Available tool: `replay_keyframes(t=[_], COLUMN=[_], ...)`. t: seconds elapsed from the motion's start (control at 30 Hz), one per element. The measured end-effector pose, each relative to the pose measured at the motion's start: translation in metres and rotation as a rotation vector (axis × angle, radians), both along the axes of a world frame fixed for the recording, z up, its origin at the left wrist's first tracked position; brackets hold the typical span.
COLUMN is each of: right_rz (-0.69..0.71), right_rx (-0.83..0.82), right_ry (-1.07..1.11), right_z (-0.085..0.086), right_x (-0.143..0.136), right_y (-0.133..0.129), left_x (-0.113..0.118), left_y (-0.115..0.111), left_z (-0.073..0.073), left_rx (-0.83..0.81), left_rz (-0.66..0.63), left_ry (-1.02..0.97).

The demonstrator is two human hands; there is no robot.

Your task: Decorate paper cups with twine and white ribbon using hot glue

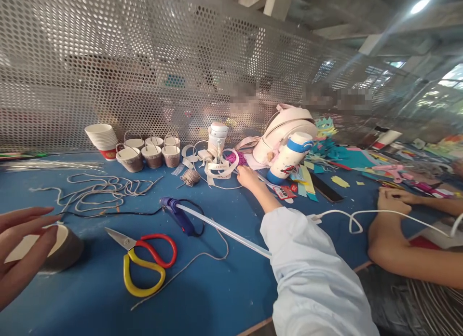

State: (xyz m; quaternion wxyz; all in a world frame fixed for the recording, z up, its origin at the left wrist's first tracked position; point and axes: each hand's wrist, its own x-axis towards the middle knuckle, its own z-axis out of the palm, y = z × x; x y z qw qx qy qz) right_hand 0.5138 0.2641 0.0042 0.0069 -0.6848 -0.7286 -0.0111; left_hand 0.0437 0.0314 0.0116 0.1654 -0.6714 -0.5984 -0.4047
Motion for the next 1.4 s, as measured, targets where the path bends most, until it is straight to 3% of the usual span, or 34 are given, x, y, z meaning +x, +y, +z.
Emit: replay_keyframes(t=[0.17, 0.5, 0.73, 0.83, 0.97, 1.1, 1.23, 1.4], right_rz=[-0.003, 0.032, -0.07, -0.062, 0.036, 0.109, 0.157, 0.292], right_rx=[-0.033, -0.337, -0.506, -0.493, -0.355, -0.188, -0.184, -0.218], right_ry=[0.03, 0.233, 0.317, 0.444, 0.694, 0.814, 0.691, 0.333], right_z=[-0.002, 0.033, 0.052, 0.066, 0.083, 0.088, 0.088, 0.102], right_x=[-0.006, -0.027, -0.013, 0.001, 0.017, 0.017, 0.003, -0.018], right_y=[0.004, 0.025, 0.013, -0.002, -0.023, -0.033, -0.026, 0.004], left_x=[0.014, 0.015, 0.019, 0.019, 0.02, 0.021, 0.02, 0.019], left_y=[-0.004, -0.003, -0.005, -0.006, -0.006, -0.003, 0.001, 0.005], left_z=[0.012, 0.015, 0.021, 0.023, 0.023, 0.018, 0.012, 0.01], left_rx=[0.04, 0.046, 0.057, 0.06, 0.063, 0.067, 0.066, 0.025], left_rz=[-0.029, -0.097, -0.139, -0.152, -0.16, -0.17, -0.163, -0.182], left_ry=[0.125, 0.225, 0.301, 0.306, 0.305, 0.252, 0.224, 0.216])
